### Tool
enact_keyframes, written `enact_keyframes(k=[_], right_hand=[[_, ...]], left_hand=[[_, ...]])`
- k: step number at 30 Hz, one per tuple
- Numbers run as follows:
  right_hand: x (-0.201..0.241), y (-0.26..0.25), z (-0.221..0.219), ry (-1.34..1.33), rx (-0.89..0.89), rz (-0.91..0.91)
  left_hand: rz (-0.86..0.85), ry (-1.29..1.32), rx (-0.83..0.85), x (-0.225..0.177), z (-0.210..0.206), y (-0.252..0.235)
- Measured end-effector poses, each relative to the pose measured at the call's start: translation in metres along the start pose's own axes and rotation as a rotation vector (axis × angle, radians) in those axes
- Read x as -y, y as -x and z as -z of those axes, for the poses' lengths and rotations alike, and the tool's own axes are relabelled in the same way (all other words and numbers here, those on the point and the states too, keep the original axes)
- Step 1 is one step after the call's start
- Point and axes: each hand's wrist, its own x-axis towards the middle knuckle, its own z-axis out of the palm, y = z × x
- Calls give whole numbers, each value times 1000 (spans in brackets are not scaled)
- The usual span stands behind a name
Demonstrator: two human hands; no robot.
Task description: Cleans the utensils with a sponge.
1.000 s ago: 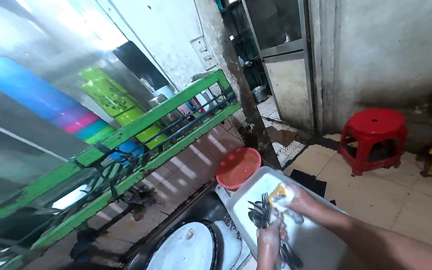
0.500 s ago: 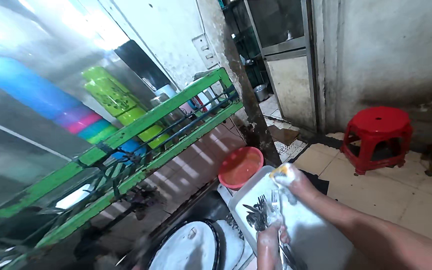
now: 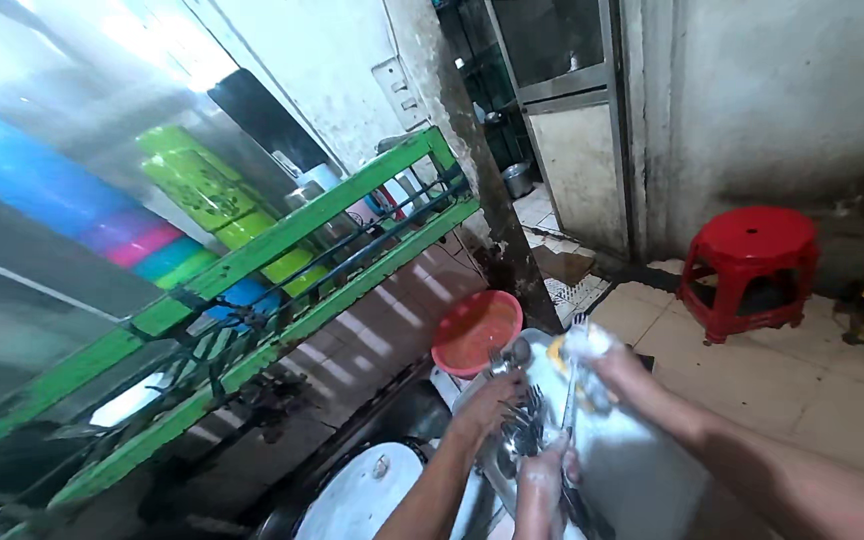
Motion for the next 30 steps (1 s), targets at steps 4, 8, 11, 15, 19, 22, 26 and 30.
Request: enact_keyframes(k=[4, 8, 11, 15, 19, 22, 26, 30], right_hand=[[-14, 29, -17, 54, 225, 13], [0, 8, 14, 376, 413, -30], [-7, 13, 12, 544, 792, 70], [-16, 35, -4, 630, 1083, 88], [-20, 27, 6, 810, 1195, 83], [-12, 10, 24, 635, 869, 96], [20, 13, 20, 295, 560, -26], [14, 16, 6, 167, 423, 13]], left_hand=[[-114, -26, -1, 2, -8, 8], [-203, 211, -2, -7, -5, 6], [-189, 237, 52, -7, -6, 5], [-134, 183, 105, -8, -5, 7], [-108, 369, 94, -14, 2, -3], [-73, 307, 94, -20, 3, 0], [4, 216, 175, -14, -3, 4], [15, 172, 222, -9, -1, 1]])
